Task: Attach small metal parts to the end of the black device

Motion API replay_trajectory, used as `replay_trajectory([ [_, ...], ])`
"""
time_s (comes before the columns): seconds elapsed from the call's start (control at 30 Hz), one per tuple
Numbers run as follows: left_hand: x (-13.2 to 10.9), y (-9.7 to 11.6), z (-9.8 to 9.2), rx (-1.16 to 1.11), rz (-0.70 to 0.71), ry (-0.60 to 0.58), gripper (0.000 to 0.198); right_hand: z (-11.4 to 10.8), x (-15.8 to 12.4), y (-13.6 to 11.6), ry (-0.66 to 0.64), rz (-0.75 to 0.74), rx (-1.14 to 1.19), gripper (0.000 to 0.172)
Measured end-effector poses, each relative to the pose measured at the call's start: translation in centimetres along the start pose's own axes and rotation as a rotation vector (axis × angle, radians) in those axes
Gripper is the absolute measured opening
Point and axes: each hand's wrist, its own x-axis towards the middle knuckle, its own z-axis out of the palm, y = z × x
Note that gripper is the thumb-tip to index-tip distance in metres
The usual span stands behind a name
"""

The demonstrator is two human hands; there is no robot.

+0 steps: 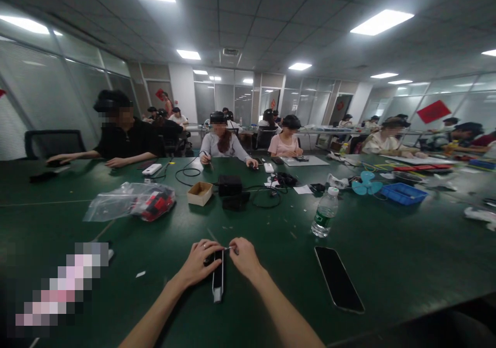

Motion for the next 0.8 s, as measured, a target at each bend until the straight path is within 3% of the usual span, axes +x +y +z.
replay_trajectory([
  [0.33,0.29,-0.17,0.44,0.041,-0.002,0.003,0.034,0.23,-0.08,-0.31,0.022,0.074,0.204,0.015],
  [0.8,0.32,-0.49,0.98,0.077,-0.011,0.032,0.035,0.53,0.05,0.15,0.027,0.29,0.488,0.013],
])
